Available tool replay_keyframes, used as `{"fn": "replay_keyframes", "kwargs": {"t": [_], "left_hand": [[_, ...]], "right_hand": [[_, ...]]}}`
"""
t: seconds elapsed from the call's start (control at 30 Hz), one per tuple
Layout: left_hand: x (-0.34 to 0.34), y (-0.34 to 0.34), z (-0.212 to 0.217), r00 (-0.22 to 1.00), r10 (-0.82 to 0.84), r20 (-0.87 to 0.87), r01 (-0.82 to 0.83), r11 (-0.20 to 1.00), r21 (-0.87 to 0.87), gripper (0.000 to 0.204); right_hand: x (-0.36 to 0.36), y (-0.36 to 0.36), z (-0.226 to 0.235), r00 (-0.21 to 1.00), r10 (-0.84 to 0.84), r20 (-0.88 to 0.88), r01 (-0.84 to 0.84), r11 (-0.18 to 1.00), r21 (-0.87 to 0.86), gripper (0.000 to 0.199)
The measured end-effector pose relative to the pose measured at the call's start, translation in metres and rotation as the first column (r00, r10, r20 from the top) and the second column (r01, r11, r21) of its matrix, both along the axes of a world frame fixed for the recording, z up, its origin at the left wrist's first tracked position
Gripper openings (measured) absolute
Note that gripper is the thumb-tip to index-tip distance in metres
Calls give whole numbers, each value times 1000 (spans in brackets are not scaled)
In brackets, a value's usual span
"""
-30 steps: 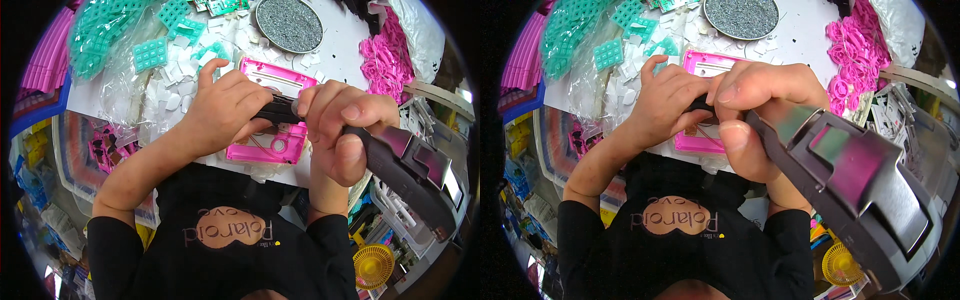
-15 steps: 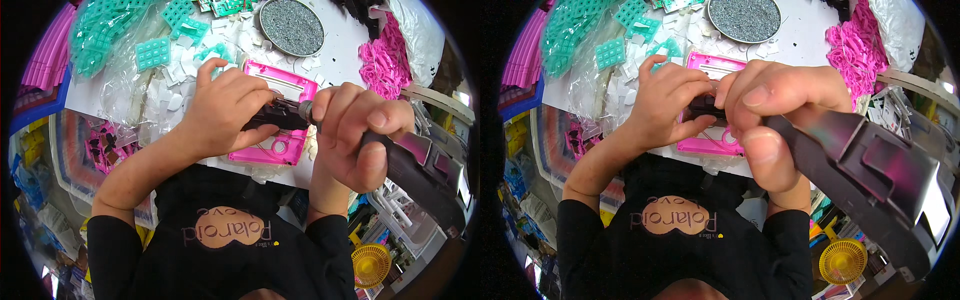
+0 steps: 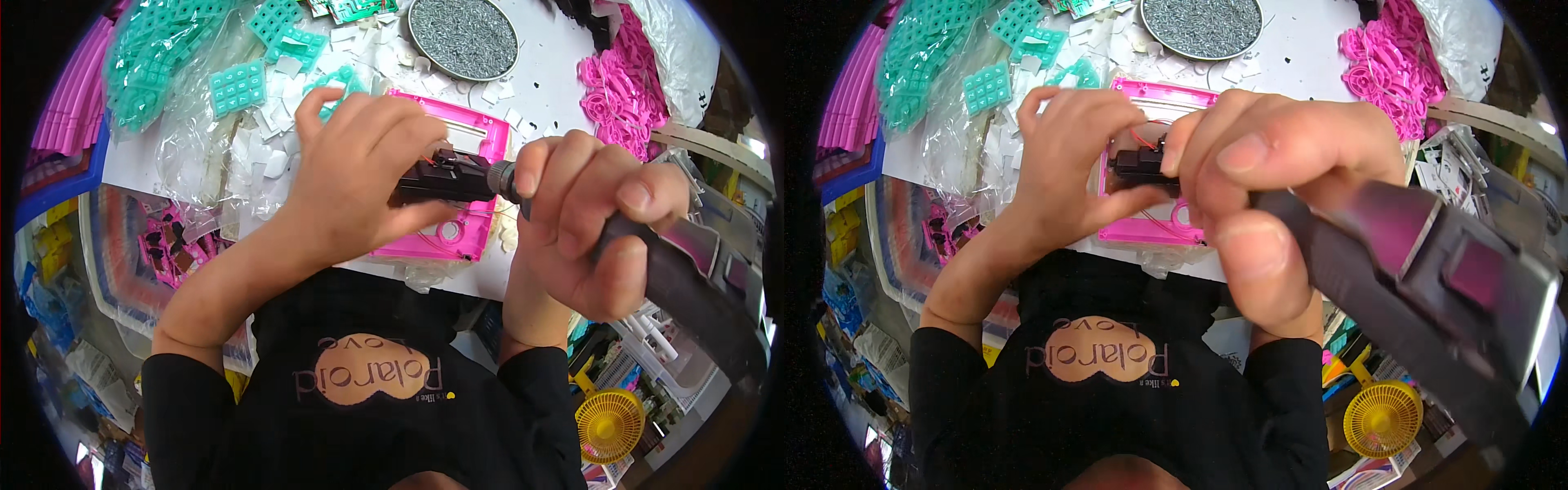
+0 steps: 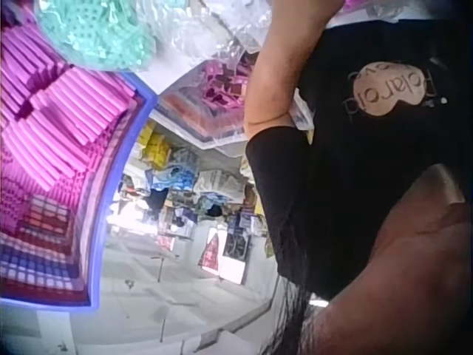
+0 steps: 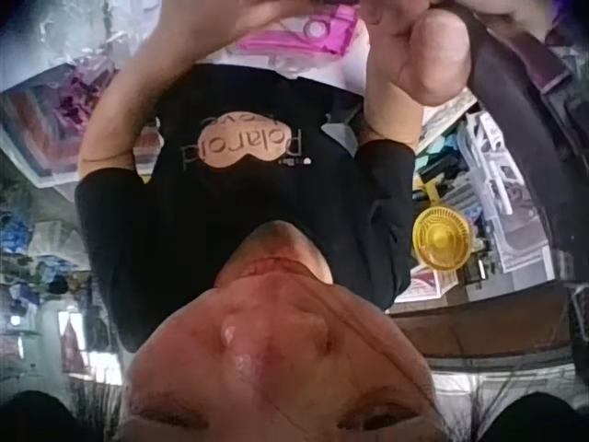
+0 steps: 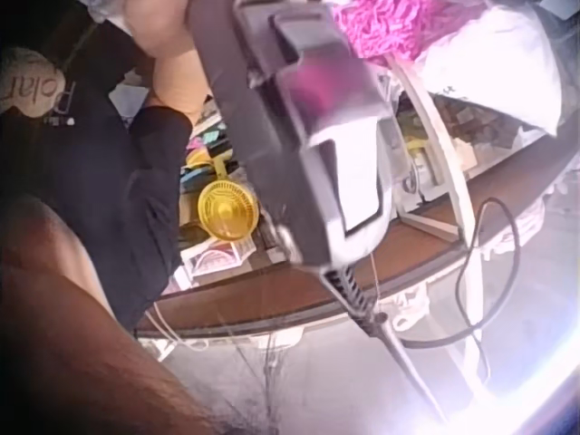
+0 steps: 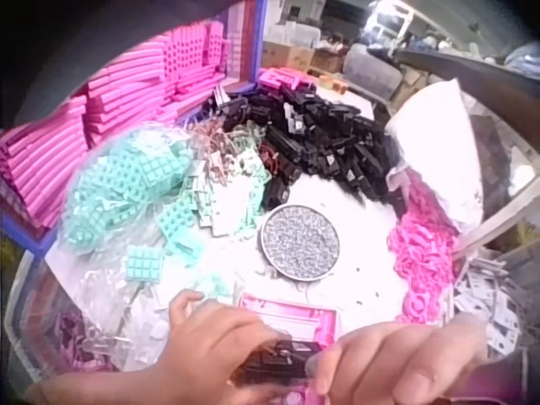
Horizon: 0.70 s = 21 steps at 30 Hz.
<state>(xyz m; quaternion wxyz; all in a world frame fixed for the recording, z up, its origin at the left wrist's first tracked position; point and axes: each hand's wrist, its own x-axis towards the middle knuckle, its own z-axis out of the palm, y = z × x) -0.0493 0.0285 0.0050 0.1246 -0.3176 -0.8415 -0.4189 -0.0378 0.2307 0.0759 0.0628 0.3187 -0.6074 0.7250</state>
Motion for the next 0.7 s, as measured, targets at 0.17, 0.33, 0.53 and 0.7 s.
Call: {"fn": "replay_keyframes", "kwargs": {"t": [0.17, 0.33, 0.53, 0.7], "left_hand": [[16, -8, -15, 999, 3, -32, -10, 980, -199, 49], [12, -10, -20, 998, -37, -50, 26, 979, -203, 50], [10, -9, -20, 998, -55, -35, 47, 979, -198, 50], [11, -12, -23, 996, -84, 3, 83, 978, -191, 42]], "right_hand": [[1, -4, -12, 999, -51, 14, 51, 999, -5, 32], [7, -12, -8, 989, -137, 56, 135, 990, 29, 31], [6, -21, -14, 977, -194, 90, 192, 981, 28, 31], [5, -25, -18, 975, -206, 86, 205, 978, 24, 30]]}}
